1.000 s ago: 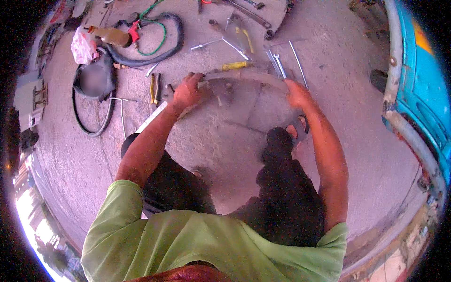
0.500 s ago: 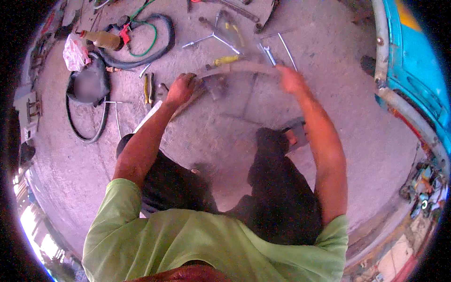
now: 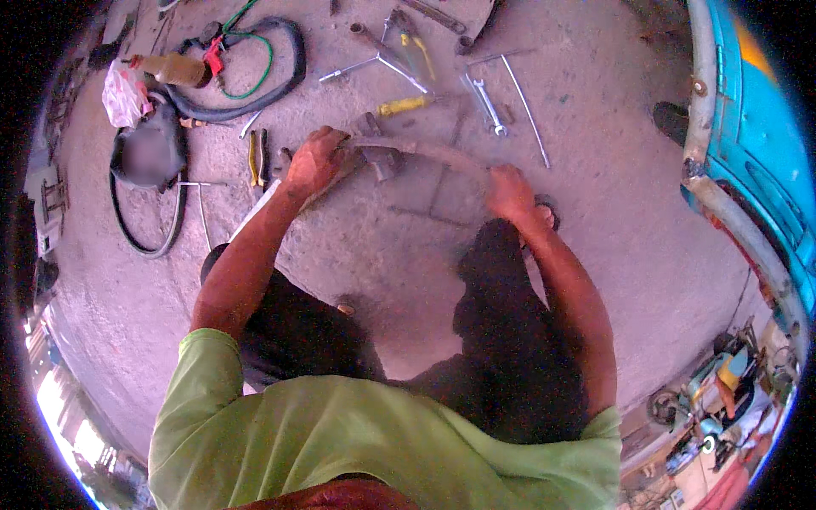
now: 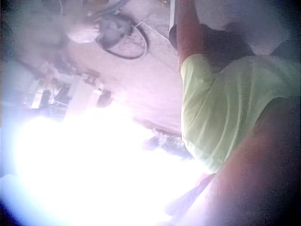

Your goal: The person uses a hammer and other metal tools to strike and straighten a curved metal component on the ground, then handles and inspects a second curved metal piece.

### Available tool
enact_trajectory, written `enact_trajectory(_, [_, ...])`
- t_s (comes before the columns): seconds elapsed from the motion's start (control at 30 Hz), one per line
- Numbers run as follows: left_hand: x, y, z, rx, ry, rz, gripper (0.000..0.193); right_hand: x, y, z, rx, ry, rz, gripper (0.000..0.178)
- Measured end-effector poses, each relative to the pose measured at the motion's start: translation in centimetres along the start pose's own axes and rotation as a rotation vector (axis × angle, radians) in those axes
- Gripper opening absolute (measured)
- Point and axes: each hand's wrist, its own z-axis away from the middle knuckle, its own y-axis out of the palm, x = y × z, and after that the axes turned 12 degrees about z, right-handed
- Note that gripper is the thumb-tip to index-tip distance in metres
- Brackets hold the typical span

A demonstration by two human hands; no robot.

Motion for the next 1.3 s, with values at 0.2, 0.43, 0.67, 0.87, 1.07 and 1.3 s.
enact_trajectory(0.2, [1.3, 0.2, 0.7, -0.033, -0.088, 0.092, 0.034, 0.3, -7.3, -1.0, 0.500, 0.102, -0.485, 0.050])
enact_trajectory(0.43, [1.0, -2.0, 0.7, -0.071, -0.135, 0.150, 0.041, -9.9, 0.3, -5.6, -0.321, 0.306, -0.119, 0.052])
enact_trajectory(0.67, [6.7, -7.4, 2.8, -0.184, -0.646, 0.100, 0.050, -11.2, 2.3, -6.5, -0.206, 0.322, 0.042, 0.043])
enact_trajectory(0.87, [8.1, -6.3, 6.7, 0.147, -0.860, -0.262, 0.055, -11.3, -0.3, -8.3, 0.036, 0.345, -0.209, 0.042])
enact_trajectory(1.07, [11.8, -4.6, 9.6, 0.296, -0.748, -0.242, 0.053, -8.9, -2.9, -10.3, 0.162, 0.404, -1.139, 0.031])
enact_trajectory(1.3, [11.5, -3.7, 8.7, 0.348, -0.788, -0.341, 0.040, -4.1, -5.7, -8.5, -0.144, 0.478, -1.273, 0.029])
